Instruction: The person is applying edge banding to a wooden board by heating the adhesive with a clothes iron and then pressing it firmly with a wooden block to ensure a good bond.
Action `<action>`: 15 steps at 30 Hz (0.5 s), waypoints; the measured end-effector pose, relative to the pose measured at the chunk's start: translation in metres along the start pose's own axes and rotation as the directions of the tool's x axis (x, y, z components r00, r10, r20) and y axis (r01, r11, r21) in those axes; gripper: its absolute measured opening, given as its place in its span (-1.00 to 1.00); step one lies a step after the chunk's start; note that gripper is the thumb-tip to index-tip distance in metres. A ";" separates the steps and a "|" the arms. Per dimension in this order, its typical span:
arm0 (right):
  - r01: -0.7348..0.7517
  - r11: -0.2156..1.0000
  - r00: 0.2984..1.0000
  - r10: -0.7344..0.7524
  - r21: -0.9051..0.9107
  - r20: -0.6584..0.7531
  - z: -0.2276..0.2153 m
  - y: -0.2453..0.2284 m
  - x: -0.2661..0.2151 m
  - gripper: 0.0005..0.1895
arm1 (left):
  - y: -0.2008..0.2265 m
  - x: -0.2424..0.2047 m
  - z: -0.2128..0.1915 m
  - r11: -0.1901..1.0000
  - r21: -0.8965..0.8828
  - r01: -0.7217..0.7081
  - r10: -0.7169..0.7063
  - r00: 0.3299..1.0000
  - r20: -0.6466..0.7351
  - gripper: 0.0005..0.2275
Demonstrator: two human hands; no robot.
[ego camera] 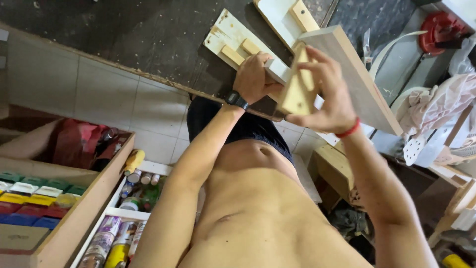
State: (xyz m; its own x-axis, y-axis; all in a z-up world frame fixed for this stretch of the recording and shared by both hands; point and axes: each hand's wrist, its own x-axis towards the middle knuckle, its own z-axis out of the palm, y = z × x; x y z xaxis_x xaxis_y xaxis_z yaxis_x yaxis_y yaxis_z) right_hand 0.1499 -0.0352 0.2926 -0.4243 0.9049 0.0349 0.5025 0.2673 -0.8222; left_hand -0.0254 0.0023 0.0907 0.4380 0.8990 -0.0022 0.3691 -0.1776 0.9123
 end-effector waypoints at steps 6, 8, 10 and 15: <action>0.024 0.935 0.987 -0.079 -0.354 -0.142 0.036 -0.016 0.029 0.01 | 0.009 0.008 -0.001 0.993 -0.042 0.109 -0.111 0.992 -0.058 -0.70; 0.001 0.951 0.993 -0.038 -0.310 -0.113 0.032 -0.017 0.040 -0.01 | -0.008 0.003 0.010 0.998 0.046 -0.051 0.057 0.989 -0.135 -0.84; -0.043 0.966 0.996 0.022 -0.256 -0.085 0.026 -0.012 0.031 -0.05 | -0.001 -0.001 0.005 0.999 0.020 -0.043 0.046 0.989 -0.139 -0.83; -0.222 0.968 0.974 0.226 -0.120 0.026 -0.003 -0.004 0.013 -0.07 | 0.005 -0.002 -0.006 1.000 -0.004 -0.025 0.025 0.997 -0.066 -0.34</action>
State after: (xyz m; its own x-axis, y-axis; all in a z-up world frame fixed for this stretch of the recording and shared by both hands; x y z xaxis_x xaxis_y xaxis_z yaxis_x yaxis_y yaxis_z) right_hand 0.1450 -0.0232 0.2978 -0.3188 0.9330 -0.1668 0.6706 0.0976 -0.7354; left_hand -0.0297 0.0024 0.0974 0.3918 0.9188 0.0476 0.3544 -0.1984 0.9138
